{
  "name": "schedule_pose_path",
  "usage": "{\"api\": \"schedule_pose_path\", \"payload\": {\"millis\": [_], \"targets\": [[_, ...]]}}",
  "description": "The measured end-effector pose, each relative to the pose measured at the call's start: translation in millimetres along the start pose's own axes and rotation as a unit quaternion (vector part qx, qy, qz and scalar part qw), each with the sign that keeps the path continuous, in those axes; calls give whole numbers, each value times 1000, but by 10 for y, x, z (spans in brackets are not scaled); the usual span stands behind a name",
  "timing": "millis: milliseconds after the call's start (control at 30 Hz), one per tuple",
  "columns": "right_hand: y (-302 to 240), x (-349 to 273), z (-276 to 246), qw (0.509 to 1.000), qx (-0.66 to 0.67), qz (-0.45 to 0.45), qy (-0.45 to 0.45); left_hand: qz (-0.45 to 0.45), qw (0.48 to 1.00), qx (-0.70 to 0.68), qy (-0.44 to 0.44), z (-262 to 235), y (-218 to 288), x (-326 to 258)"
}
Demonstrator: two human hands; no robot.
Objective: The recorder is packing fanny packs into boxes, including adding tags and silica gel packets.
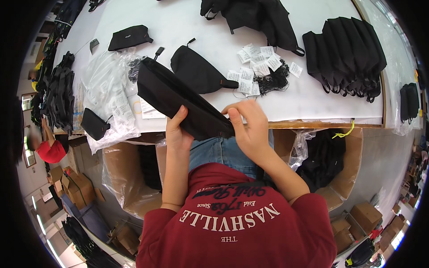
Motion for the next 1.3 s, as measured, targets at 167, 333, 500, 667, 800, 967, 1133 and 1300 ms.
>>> {"api": "schedule_pose_path", "payload": {"millis": [167,333,500,667,800,967,1133,1300], "targets": [[-79,403,-56,979,195,-21,-62,-100,990,25,-100,97,-14,-111],[-79,590,3,963,265,44,25,-154,978,68,-121,218,-97,-200],[-148,614,-71,979,98,-110,138,-129,983,105,-77,282,-48,-212],[-262,408,-74,992,25,-120,41,-193,980,-29,-31,314,-30,-106],[-312,95,-97,983,151,-21,-104,-192,980,-49,-33,342,178,131],[-357,112,-159,972,165,17,-167,-172,983,-70,-9,372,207,111],[-428,144,-131,975,148,-25,-163,-135,987,-54,-68,301,178,139],[-432,234,-153,991,50,-110,-61,-108,992,-61,16,257,180,161]]}}
Point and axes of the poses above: each hand's wrist, its own x-axis towards the middle knuckle, its own z-axis out of the palm, y = z × x, the point moved 1 cm from there along x, towards the middle knuckle, and after that the axes turned 12 degrees about y, right-handed, at the moved point
